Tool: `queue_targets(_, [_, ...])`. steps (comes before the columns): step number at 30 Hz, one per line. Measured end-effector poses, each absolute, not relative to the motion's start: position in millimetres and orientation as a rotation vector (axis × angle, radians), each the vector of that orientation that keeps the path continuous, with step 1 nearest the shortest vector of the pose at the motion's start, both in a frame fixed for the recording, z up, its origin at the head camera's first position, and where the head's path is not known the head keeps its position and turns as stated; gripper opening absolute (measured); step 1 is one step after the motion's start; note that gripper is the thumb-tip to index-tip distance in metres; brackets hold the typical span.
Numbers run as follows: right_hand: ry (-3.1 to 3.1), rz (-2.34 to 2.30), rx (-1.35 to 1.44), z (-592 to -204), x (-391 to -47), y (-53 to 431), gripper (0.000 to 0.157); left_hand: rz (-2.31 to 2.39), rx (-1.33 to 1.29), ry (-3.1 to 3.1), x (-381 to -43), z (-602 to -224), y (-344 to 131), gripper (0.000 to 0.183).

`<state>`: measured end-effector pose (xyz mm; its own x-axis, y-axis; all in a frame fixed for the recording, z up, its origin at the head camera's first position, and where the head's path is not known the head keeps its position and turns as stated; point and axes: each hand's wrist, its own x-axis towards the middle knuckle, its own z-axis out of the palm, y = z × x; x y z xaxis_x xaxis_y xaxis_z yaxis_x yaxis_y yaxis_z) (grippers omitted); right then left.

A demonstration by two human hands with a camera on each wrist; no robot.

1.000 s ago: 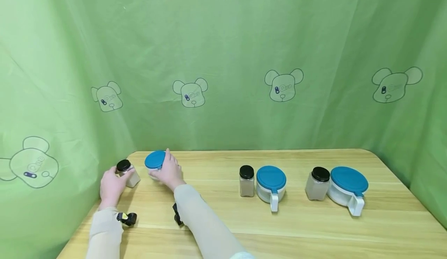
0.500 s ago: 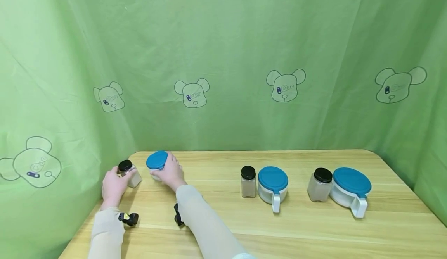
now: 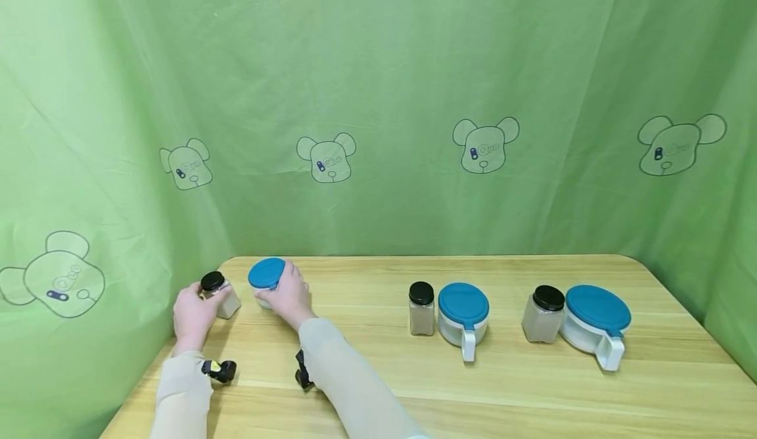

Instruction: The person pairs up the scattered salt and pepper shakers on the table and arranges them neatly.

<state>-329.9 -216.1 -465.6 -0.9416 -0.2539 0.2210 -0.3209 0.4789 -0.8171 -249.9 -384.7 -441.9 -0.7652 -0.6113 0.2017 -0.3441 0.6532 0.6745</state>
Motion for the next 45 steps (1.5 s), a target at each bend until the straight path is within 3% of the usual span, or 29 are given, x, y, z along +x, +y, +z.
queue_targets(8, [-2.598, 1.571, 0.502, -468, -328, -210, 0.087, -0.839, 0.743, -2.419, -249, -442, -383, 0.07])
queue_targets(17, [-2.564, 1.582, 0.5, -463, -329, -207, 0.084, -0.856, 0.748, -2.413, -250, -435, -380, 0.079])
queue_targets(25, [-2.571, 1.555, 0.474, -454, -324, -202, 0.091, -0.827, 0.711, -2.417, -251, -433, -376, 0.078])
queue_targets(45, [-2.514, 1.516, 0.491, -445, -311, -182, 0.091, -0.773, 0.655, -2.439, -252, -426, -365, 0.082])
